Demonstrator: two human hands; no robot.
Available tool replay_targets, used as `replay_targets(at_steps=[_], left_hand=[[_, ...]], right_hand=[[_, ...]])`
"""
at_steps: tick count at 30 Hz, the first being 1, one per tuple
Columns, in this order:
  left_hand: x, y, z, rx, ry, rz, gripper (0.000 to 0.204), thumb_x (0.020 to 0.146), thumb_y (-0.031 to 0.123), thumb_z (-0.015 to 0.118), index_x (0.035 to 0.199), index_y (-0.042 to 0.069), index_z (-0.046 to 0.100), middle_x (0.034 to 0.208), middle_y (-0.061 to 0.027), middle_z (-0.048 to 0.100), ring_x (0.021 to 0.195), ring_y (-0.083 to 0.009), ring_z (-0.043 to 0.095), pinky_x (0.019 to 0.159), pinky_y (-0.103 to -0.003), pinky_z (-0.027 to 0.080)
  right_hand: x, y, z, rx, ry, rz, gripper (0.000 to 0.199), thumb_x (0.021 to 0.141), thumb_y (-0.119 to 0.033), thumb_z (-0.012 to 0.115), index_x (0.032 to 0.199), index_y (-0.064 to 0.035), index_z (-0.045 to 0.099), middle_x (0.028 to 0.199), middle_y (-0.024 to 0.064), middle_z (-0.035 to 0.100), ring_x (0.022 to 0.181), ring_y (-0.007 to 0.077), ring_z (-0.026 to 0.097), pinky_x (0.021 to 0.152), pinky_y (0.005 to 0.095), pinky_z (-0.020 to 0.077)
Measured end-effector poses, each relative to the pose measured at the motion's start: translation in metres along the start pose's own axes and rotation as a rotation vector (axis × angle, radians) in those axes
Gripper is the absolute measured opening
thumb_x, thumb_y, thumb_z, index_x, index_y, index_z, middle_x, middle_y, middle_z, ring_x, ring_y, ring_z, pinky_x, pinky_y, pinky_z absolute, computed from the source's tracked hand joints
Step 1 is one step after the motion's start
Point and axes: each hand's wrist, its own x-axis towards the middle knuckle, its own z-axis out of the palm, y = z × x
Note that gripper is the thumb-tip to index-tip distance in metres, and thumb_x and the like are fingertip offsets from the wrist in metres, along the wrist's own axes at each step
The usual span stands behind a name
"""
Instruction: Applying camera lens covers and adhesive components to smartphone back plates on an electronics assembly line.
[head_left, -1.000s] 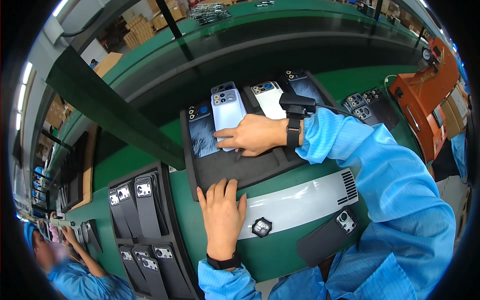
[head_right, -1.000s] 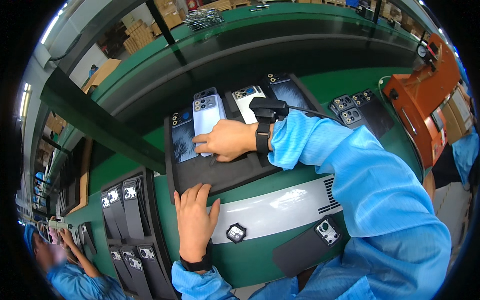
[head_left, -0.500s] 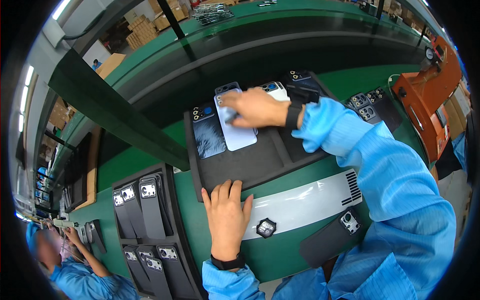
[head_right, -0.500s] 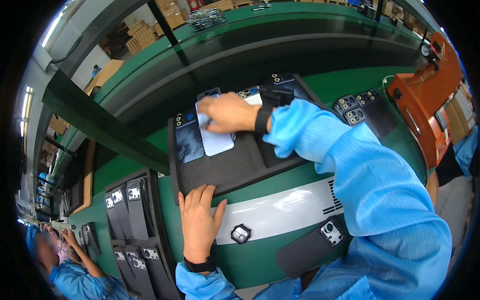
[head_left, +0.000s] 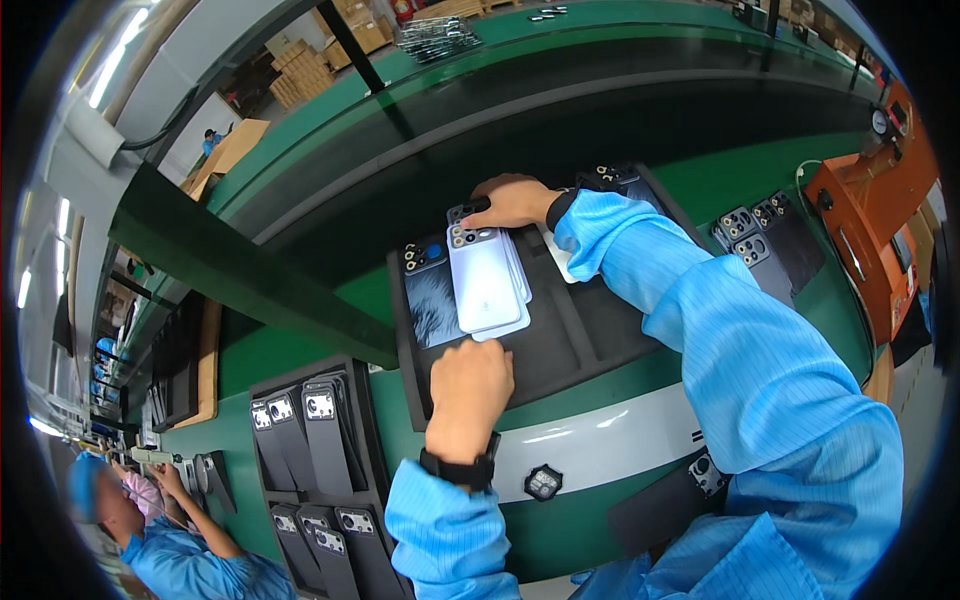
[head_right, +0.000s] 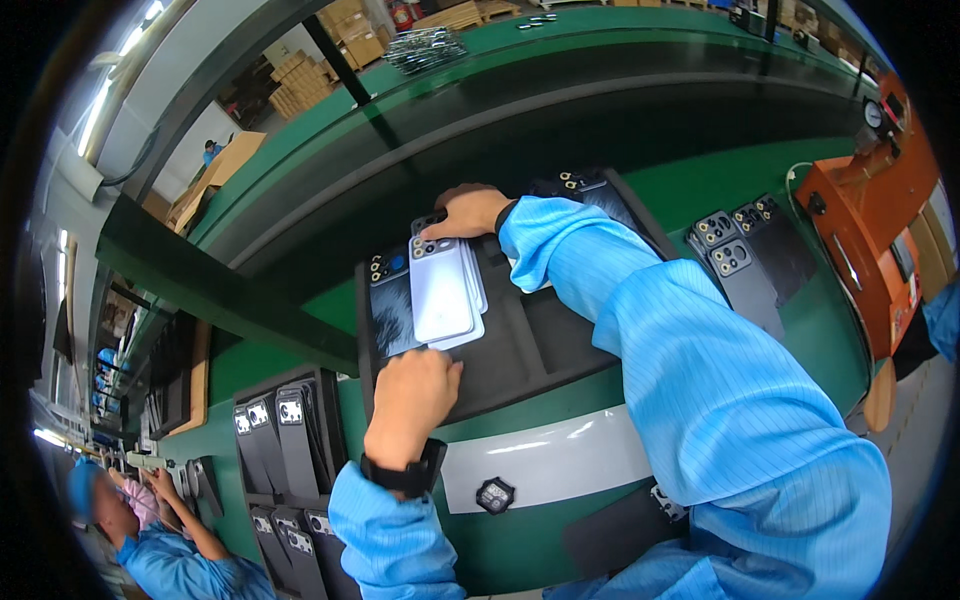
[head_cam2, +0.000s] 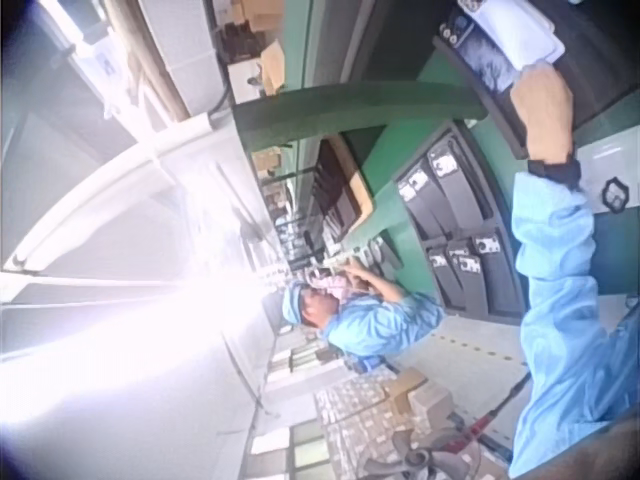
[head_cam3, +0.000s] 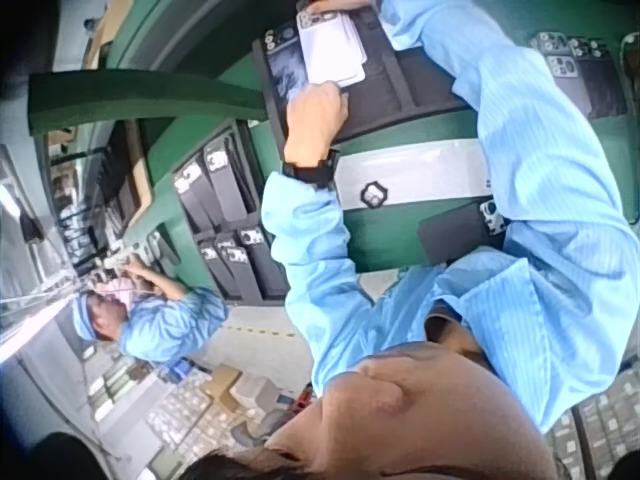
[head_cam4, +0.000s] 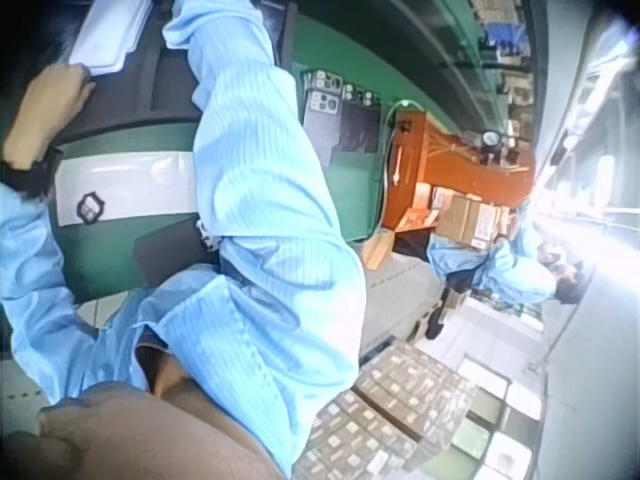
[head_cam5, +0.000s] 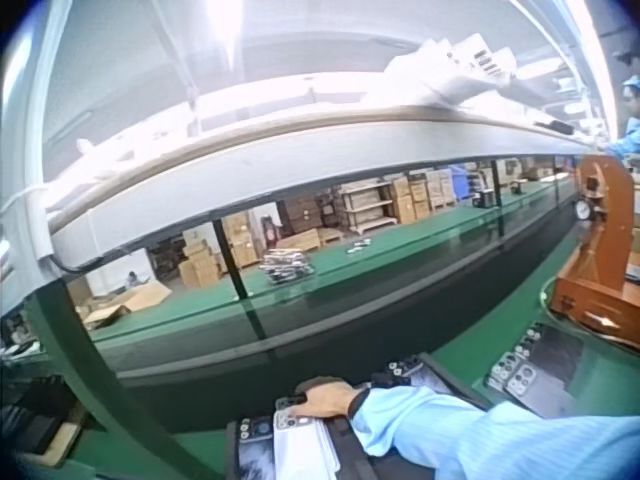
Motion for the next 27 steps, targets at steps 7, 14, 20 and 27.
replay_targets(at_steps=[7,14,20,27], left_hand=[[0.031,-0.011,0.003,0.120,0.043,-0.006,0.026,0.077,0.025,0.077,0.087,0.003,0.067,0.083,-0.0163,0.069,0.077,-0.0339,0.069,0.069,-0.042,0.056],[0.043,-0.003,-0.009,0.370,-0.018,-0.011,0.037,0.068,0.022,0.083,0.092,0.003,0.062,0.093,-0.0129,0.065,0.088,-0.0291,0.068,0.070,-0.039,0.058],[0.049,-0.003,-0.010,0.303,-0.023,0.198,0.038,0.067,0.021,0.083,0.094,0.004,0.061,0.092,-0.0117,0.064,0.088,-0.0278,0.067,0.071,-0.038,0.057],[0.039,-0.007,-0.016,0.137,0.118,0.185,0.048,0.067,0.025,0.083,0.102,0.003,0.060,0.091,-0.0144,0.063,0.089,-0.0334,0.064,0.073,-0.042,0.055]], right_hand=[[-0.005,0.002,0.000,0.017,0.103,-0.079,0.070,0.080,-0.064,0.058,0.121,-0.0085,0.067,0.120,0.0157,0.066,0.112,0.0339,0.062,0.095,0.0408,0.0486],[-0.006,0.004,0.002,0.055,0.092,-0.081,0.066,0.079,-0.063,0.060,0.119,-0.0105,0.069,0.118,0.0143,0.068,0.110,0.0330,0.064,0.095,0.0402,0.0493],[-0.007,0.007,0.001,0.045,0.102,-0.069,0.065,0.080,-0.063,0.060,0.118,-0.0115,0.070,0.117,0.0140,0.068,0.109,0.0327,0.064,0.095,0.0402,0.0493],[-0.010,0.004,-0.001,0.051,0.090,-0.044,0.063,0.080,-0.062,0.060,0.117,-0.0119,0.070,0.115,0.0148,0.069,0.107,0.0335,0.064,0.093,0.0403,0.0500]])
